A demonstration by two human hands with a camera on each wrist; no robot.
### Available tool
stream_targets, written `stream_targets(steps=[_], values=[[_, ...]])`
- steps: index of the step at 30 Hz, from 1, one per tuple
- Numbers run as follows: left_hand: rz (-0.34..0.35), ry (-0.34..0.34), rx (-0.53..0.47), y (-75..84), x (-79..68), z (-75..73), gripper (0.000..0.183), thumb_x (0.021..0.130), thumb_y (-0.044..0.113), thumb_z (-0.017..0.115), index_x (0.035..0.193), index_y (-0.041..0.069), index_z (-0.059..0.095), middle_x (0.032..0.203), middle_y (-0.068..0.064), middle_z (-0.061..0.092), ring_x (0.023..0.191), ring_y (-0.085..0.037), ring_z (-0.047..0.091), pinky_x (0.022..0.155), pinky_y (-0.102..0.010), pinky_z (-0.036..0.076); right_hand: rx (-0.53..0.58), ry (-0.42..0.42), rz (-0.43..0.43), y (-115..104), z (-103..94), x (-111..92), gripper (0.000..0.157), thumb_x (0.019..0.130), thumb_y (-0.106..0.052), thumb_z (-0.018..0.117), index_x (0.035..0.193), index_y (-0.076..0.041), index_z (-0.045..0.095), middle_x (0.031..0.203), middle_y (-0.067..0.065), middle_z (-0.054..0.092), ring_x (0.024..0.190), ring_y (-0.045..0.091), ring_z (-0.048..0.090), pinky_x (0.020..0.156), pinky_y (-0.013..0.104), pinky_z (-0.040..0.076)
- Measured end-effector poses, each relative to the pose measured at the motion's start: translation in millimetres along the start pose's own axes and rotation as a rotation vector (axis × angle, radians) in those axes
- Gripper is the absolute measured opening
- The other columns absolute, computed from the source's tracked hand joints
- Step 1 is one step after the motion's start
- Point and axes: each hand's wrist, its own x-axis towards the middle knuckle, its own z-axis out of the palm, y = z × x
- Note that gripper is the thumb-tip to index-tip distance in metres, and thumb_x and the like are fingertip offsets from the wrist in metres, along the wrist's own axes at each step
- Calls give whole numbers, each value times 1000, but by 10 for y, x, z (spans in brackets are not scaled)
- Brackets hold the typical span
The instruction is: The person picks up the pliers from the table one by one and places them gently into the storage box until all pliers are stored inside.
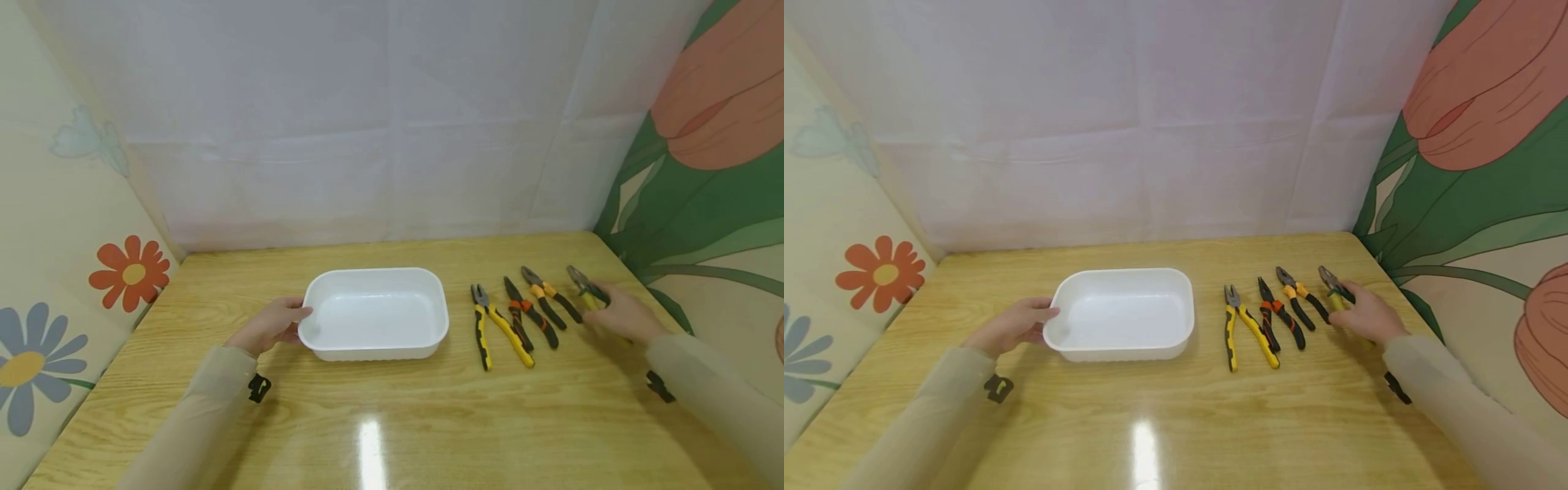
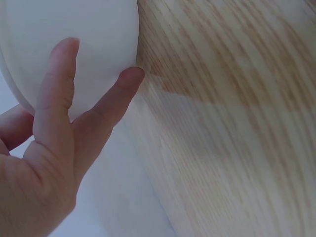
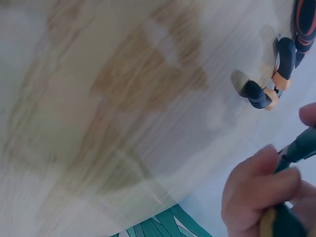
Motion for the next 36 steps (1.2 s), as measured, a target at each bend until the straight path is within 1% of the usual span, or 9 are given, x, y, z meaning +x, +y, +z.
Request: stream_targets(steps=[3, 6, 8, 10, 13, 15, 25, 32, 36], values=[[-7, 7, 1, -3, 1, -1, 47, 105, 12, 44, 143, -13, 32, 118, -25, 57, 79, -19, 64, 73, -37, 60, 2, 11, -3, -15, 4, -9, 83, 86, -21, 65, 145, 16, 20, 95, 26, 58, 72, 29, 53, 60, 39, 45], [-8, 10, 3, -9, 1, -1, 48, 105, 12, 43, 143, -13, 32, 119, -26, 56, 80, -19, 65, 73, -37, 60, -21, 19, -15, -37, -4, -16, 85, 86, -22, 66, 146, 15, 17, 112, 36, 54, 83, 40, 55, 67, 49, 49], [-9, 9, 6, -13, 2, -5, 48, 105, 12, 43, 144, -13, 31, 120, -26, 56, 80, -19, 65, 73, -37, 60, -50, 23, -37, -50, -9, -16, 87, 86, -22, 66, 149, 11, 15, 130, 42, 41, 100, 50, 51, 76, 61, 47], [-9, 9, 10, -14, 0, -6, 49, 105, 13, 43, 144, -13, 30, 120, -26, 56, 80, -19, 65, 72, -37, 60, -67, 20, -60, -60, -9, -16, 87, 87, -21, 65, 151, 5, 13, 141, 45, 23, 114, 61, 39, 80, 69, 41], [-12, 10, 7, -11, -4, -6, 49, 105, 13, 43, 144, -13, 30, 119, -26, 57, 79, -19, 65, 71, -36, 60, -83, 16, -88, -70, 0, -20, 85, 87, -19, 64, 154, -2, 14, 146, 43, 12, 117, 69, 29, 74, 67, 43], [-12, 9, 6, -11, -9, -4, 49, 105, 13, 43, 144, -13, 31, 118, -25, 58, 78, -18, 65, 71, -36, 60, -89, 16, -96, -77, 4, -30, 82, 88, -18, 63, 154, -4, 16, 148, 42, 9, 116, 71, 28, 69, 61, 45], [11, -9, 2, -27, -29, -10, 50, 105, 14, 43, 144, -14, 28, 119, -27, 57, 78, -18, 65, 71, -37, 60, -106, 42, -115, -119, -6, -61, 74, 90, -18, 62, 151, -1, 25, 144, 42, 16, 108, 66, 39, 62, 50, 46], [3, -3, 15, -6, -27, -4, 50, 105, 14, 43, 144, -14, 29, 119, -26, 57, 79, -18, 65, 72, -37, 60, -114, 64, -142, -179, -3, -89, 69, 92, -21, 61, 150, 1, 28, 145, 40, 18, 115, 68, 32, 72, 69, 44], [6, -5, 15, 9, -18, -1, 50, 105, 13, 43, 144, -14, 29, 120, -27, 57, 79, -18, 64, 73, -37, 60, -133, 69, -168, -193, 8, -93, 67, 93, -19, 61, 148, 2, 30, 144, 41, 19, 111, 68, 37, 64, 59, 49]])
